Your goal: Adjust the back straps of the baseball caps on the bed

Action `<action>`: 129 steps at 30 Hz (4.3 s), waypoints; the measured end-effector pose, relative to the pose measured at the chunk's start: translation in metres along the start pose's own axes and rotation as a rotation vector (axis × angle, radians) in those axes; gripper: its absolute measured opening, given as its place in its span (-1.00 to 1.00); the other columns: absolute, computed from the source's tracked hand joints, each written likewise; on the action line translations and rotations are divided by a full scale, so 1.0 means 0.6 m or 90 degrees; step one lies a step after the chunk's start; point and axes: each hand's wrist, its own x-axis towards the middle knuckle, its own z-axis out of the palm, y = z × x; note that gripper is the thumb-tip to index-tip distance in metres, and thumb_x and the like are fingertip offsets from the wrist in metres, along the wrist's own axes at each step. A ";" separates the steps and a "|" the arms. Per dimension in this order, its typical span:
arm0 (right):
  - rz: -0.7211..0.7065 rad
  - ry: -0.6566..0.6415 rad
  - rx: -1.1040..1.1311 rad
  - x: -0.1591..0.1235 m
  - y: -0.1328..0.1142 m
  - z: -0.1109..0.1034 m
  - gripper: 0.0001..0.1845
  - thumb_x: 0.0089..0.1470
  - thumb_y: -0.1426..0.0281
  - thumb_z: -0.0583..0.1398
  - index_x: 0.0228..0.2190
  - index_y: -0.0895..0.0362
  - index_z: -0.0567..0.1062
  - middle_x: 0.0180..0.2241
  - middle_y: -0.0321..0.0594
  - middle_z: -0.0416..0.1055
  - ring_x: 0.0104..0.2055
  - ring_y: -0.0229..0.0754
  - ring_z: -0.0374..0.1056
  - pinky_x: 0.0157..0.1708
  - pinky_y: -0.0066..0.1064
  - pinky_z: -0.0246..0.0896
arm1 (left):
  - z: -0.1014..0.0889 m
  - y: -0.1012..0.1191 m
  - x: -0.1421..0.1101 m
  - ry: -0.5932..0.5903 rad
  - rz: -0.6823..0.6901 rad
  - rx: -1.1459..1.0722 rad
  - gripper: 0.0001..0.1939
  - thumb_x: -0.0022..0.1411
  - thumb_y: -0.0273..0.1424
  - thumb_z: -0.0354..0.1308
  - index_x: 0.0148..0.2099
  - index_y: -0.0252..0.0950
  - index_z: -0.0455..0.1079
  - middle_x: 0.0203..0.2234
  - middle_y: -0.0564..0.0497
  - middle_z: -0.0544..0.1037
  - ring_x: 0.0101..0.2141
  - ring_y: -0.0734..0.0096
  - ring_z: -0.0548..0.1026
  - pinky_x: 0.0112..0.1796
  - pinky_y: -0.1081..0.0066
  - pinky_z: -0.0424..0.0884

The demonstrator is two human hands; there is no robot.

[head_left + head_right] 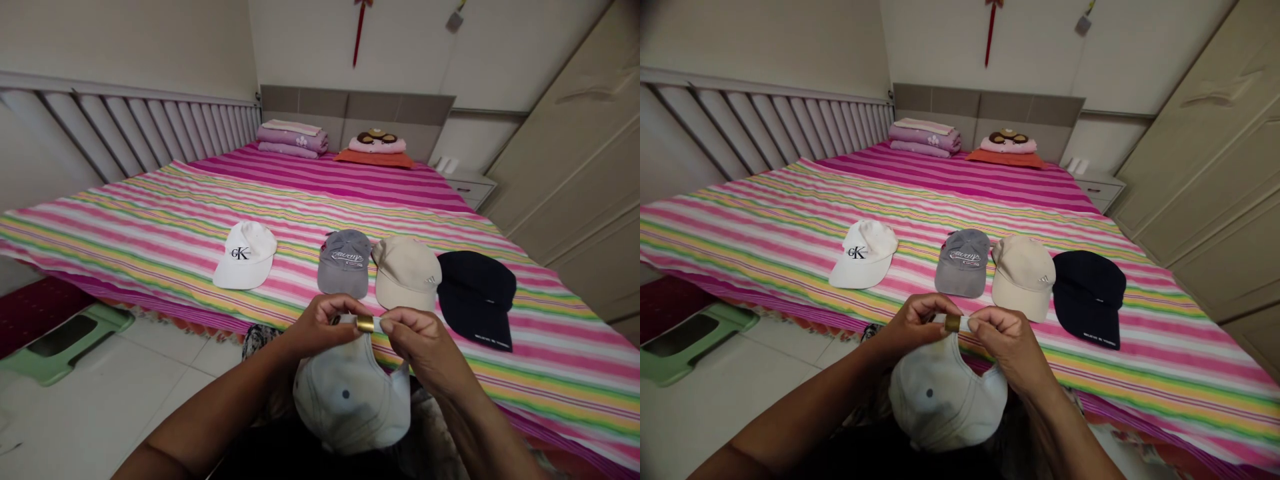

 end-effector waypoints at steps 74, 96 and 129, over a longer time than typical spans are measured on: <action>0.076 -0.051 0.156 -0.023 0.032 0.019 -0.78 -0.08 0.27 0.20 -0.56 0.16 0.33 -0.68 -0.35 0.25 -0.63 -0.36 0.09 -0.61 -0.50 -0.05 | 0.027 -0.022 -0.005 0.081 0.026 -0.135 -0.74 -0.17 -0.41 0.29 -0.37 -0.35 0.35 -0.49 0.05 0.37 -0.47 0.56 0.30 -0.44 0.53 0.20; 0.126 -0.098 0.234 -0.016 0.036 0.019 -0.75 -0.09 0.26 0.22 -0.55 0.20 0.38 -0.64 -0.30 0.31 -0.60 -0.35 0.15 -0.58 -0.50 0.02 | 0.014 -0.034 -0.007 0.081 -0.017 -0.155 -0.74 -0.18 -0.39 0.29 -0.37 -0.35 0.38 -0.54 0.08 0.40 -0.52 0.55 0.33 -0.44 0.51 0.20; 0.129 -0.076 0.162 -0.012 0.020 0.022 -0.75 -0.20 0.30 0.26 -0.62 0.19 0.34 -0.73 -0.40 0.20 -0.71 -0.44 -0.05 -0.69 -0.53 -0.23 | -0.039 -0.013 0.003 -0.143 -0.106 -0.198 -0.35 -0.12 0.06 0.10 -0.20 -0.44 0.41 -0.35 -0.16 0.46 -0.34 0.30 0.41 -0.33 0.39 0.28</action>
